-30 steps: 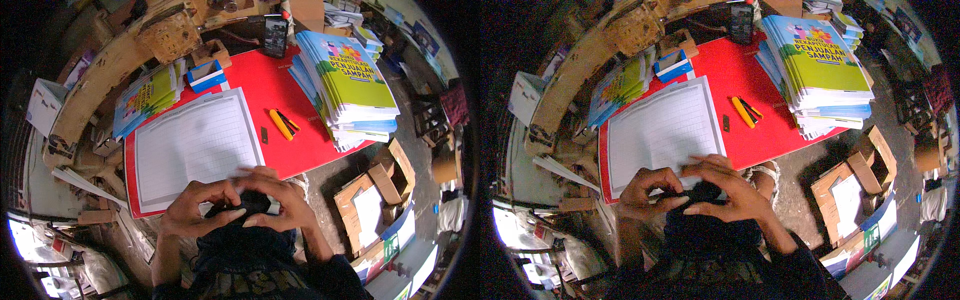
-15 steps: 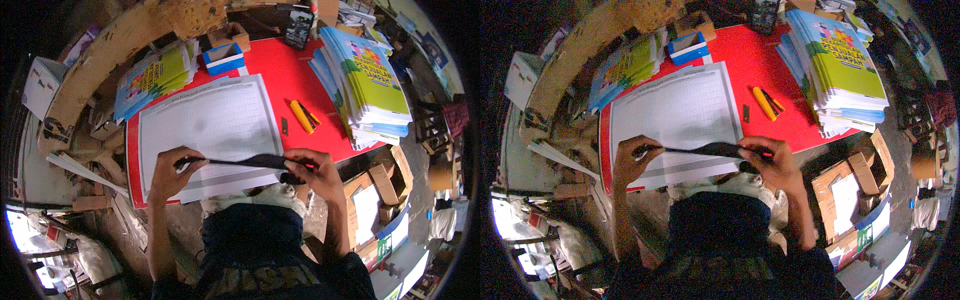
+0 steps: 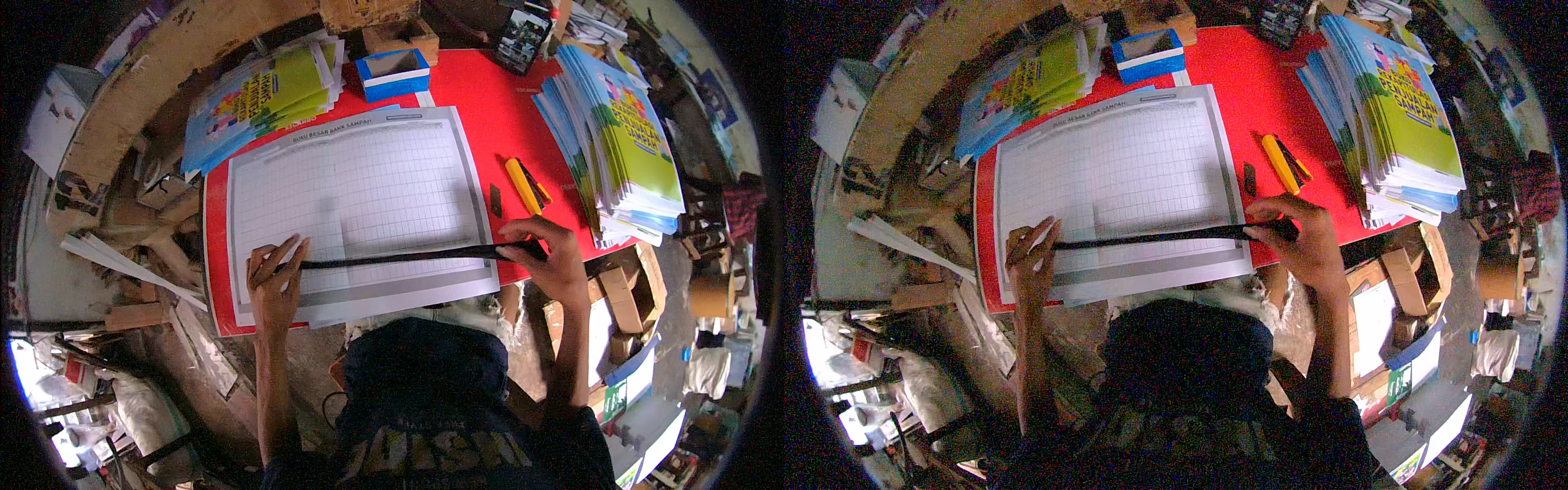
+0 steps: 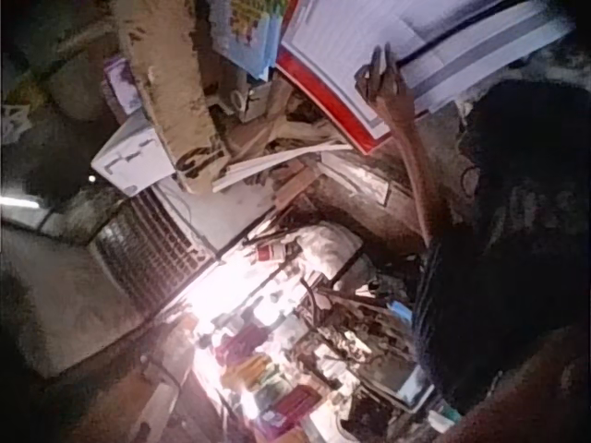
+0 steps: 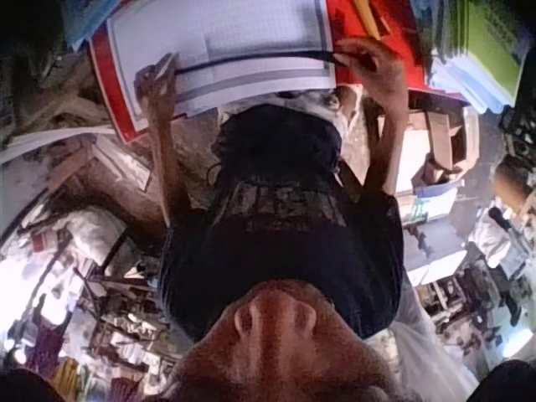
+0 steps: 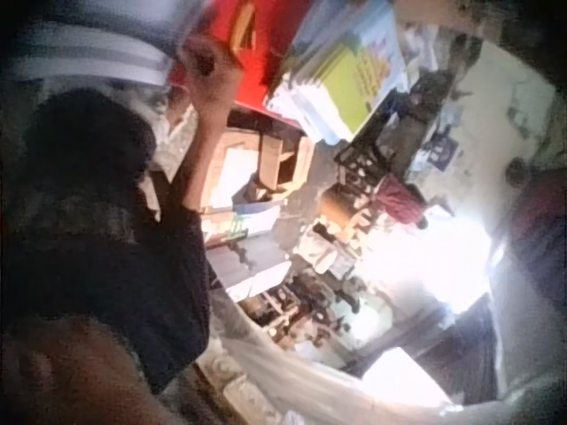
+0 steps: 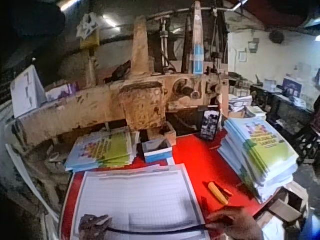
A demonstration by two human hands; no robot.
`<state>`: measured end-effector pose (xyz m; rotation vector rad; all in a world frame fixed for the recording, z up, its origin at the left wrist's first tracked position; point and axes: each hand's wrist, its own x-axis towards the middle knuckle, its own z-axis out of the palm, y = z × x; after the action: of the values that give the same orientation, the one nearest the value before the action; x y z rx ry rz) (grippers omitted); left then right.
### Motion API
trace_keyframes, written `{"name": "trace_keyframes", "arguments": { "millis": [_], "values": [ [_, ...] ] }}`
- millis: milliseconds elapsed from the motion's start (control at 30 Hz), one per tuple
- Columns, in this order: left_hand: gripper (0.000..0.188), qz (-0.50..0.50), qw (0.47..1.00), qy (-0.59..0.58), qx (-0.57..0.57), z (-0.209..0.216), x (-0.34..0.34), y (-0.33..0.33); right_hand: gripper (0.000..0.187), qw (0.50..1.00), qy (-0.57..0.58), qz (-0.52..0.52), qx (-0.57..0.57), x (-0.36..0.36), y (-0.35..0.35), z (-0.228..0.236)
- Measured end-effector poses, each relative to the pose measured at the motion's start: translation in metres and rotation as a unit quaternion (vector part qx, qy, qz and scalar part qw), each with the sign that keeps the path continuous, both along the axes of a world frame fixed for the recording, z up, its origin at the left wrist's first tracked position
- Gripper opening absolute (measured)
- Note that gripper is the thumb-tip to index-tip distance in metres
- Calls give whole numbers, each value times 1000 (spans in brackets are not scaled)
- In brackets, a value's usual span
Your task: The person prepares a stapler by wrapping a black fabric strap around it and securing the strap with a small pin by hand.
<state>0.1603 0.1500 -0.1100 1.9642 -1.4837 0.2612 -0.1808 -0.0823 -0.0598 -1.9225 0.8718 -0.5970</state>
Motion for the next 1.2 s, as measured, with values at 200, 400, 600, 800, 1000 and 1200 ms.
{"name": "trace_keyframes", "arguments": {
  "millis": [200,400,600,800,1000,1200],
  "values": [
    [61,19,997,41,62,27,-2,25,25,962,43,-127,-239,-11,-4,-6],
    [45,-25,990,130,42,51,-36,-16,20,968,103,-185,-134,17,-15,-17],
    [25,-350,916,165,104,32,-76,-104,20,883,167,-175,-402,50,-24,-60],
    [36,-336,919,103,178,49,-98,-130,16,924,121,-165,-324,40,-44,-71],
    [85,-297,930,81,199,24,-100,-81,11,980,53,-141,-129,30,-8,-5],
    [87,-272,942,85,178,5,-90,-81,17,987,72,94,-110,24,32,-15]
  ]
}}
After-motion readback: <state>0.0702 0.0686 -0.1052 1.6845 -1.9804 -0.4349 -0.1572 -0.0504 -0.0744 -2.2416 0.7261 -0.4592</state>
